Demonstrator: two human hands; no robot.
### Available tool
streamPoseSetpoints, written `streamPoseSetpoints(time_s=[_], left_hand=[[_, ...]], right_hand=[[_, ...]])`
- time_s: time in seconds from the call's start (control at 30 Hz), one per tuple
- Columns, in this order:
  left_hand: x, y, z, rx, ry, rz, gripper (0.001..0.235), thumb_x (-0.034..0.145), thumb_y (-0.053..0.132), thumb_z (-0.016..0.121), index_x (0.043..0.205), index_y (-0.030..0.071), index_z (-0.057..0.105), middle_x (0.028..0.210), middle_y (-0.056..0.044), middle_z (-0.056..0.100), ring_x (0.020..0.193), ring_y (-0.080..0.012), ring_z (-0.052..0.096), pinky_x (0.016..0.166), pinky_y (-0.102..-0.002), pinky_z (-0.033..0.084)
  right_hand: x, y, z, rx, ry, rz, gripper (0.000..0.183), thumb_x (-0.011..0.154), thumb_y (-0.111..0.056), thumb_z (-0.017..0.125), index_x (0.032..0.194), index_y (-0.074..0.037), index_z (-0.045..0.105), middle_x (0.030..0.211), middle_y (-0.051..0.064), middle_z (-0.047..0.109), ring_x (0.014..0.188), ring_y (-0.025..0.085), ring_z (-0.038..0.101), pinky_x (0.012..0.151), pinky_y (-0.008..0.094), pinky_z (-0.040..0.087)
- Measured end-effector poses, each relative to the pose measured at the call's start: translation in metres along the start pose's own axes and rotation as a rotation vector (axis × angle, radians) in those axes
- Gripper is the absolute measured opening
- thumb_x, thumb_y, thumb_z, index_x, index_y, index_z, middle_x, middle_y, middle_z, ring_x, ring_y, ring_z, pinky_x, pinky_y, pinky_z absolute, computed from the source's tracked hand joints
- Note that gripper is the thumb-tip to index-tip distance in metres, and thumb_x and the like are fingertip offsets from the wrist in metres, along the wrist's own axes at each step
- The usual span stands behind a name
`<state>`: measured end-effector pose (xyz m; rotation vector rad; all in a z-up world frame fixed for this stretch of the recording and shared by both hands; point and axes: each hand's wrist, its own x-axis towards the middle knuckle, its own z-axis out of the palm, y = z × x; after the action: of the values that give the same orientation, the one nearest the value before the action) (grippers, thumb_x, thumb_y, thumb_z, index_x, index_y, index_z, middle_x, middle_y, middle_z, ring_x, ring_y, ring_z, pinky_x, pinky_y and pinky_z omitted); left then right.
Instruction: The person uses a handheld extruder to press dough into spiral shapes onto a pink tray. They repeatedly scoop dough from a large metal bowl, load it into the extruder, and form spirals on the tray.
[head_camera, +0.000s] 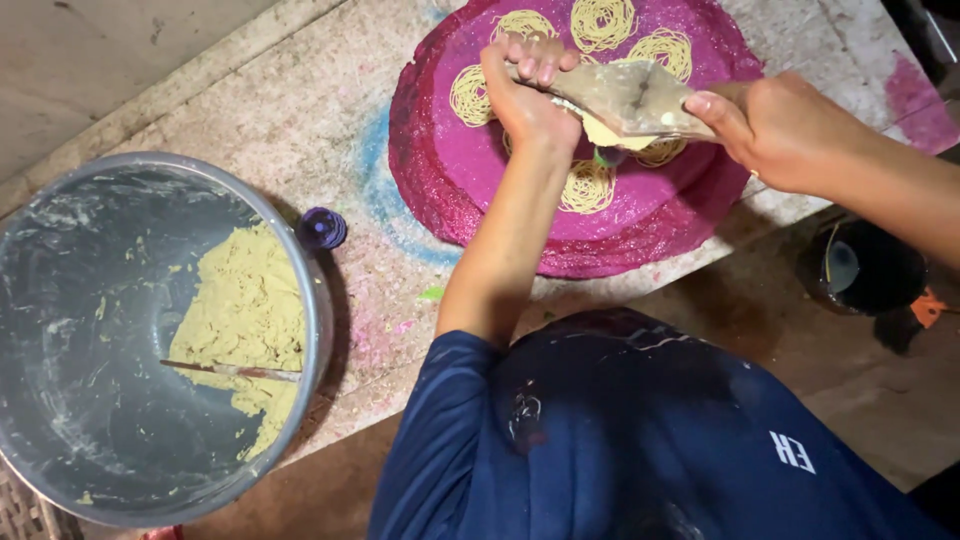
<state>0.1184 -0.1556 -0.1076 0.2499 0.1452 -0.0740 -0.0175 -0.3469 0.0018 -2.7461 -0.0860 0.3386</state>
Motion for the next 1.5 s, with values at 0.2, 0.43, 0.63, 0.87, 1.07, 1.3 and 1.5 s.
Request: streamPoseSetpoints(time_s=[0.2,0.43,0.63,0.87,1.07,1.3,1.5], left_hand=[[-0.030,0.030,-0.040,0.891,-0.278,-0.312,0.076,0.095,0.067,0.044,0.131,0.000,0.042,0.099,-0.014,0.066,0.078,-0.0115,0.063,0.070,-0.029,0.051],[-0.045,0.034,-0.075,1.002,-0.213,-0.705,0.117,0.085,0.087,0.019,0.162,0.001,-0.002,0.137,-0.030,0.055,0.052,-0.0113,0.049,0.041,-0.023,0.037],[-0.050,0.055,-0.080,1.165,-0.299,-0.600,0.092,0.097,0.069,0.019,0.163,0.007,0.001,0.133,-0.016,0.067,0.046,-0.0098,0.048,0.038,-0.021,0.033],[-0.109,0.093,-0.071,1.944,-0.505,-0.053,0.068,0.105,0.032,0.039,0.164,0.011,0.013,0.131,-0.006,0.075,0.073,-0.0220,0.068,0.072,-0.035,0.057],[-0.102,0.081,-0.056,2.250,-0.747,0.377,0.050,0.081,0.015,0.063,0.131,0.017,0.068,0.136,-0.013,0.060,0.118,-0.0332,0.055,0.088,-0.041,0.056],[-0.079,0.066,-0.063,2.342,-0.758,0.514,0.029,0.081,0.016,0.071,0.109,0.008,0.070,0.139,-0.014,0.055,0.129,-0.0341,0.049,0.103,-0.047,0.047],[-0.082,0.072,-0.059,2.253,-0.826,0.645,0.035,0.076,0.013,0.071,0.110,0.009,0.071,0.138,-0.017,0.053,0.130,-0.0386,0.046,0.106,-0.048,0.044]], right_hand=[[-0.008,0.009,-0.003,0.280,-0.101,0.114,0.060,0.108,-0.050,0.036,0.086,-0.004,0.068,0.061,0.011,0.058,0.050,0.023,0.060,0.055,0.040,0.049],[-0.001,0.028,0.017,0.385,-0.031,0.079,0.062,0.112,-0.048,0.035,0.081,-0.003,0.064,0.059,0.009,0.059,0.052,0.020,0.058,0.055,0.037,0.048],[0.004,0.046,0.037,0.516,0.083,0.069,0.062,0.116,-0.046,0.034,0.081,-0.001,0.060,0.062,0.008,0.056,0.054,0.019,0.056,0.055,0.035,0.045],[-0.024,0.051,0.051,0.889,0.106,0.033,0.064,0.112,-0.055,0.032,0.101,0.003,0.057,0.075,0.008,0.053,0.060,0.015,0.051,0.053,0.031,0.042],[-0.039,0.053,0.063,1.101,0.148,0.007,0.071,0.111,-0.062,0.036,0.107,0.006,0.055,0.081,0.011,0.053,0.066,0.016,0.050,0.058,0.030,0.043],[-0.061,0.066,0.084,1.239,0.184,0.051,0.078,0.106,-0.069,0.040,0.108,0.007,0.056,0.077,0.011,0.051,0.064,0.018,0.051,0.057,0.031,0.043],[-0.080,0.076,0.097,1.310,0.230,0.015,0.075,0.105,-0.070,0.043,0.116,0.003,0.056,0.079,0.010,0.053,0.065,0.017,0.049,0.059,0.031,0.042]])
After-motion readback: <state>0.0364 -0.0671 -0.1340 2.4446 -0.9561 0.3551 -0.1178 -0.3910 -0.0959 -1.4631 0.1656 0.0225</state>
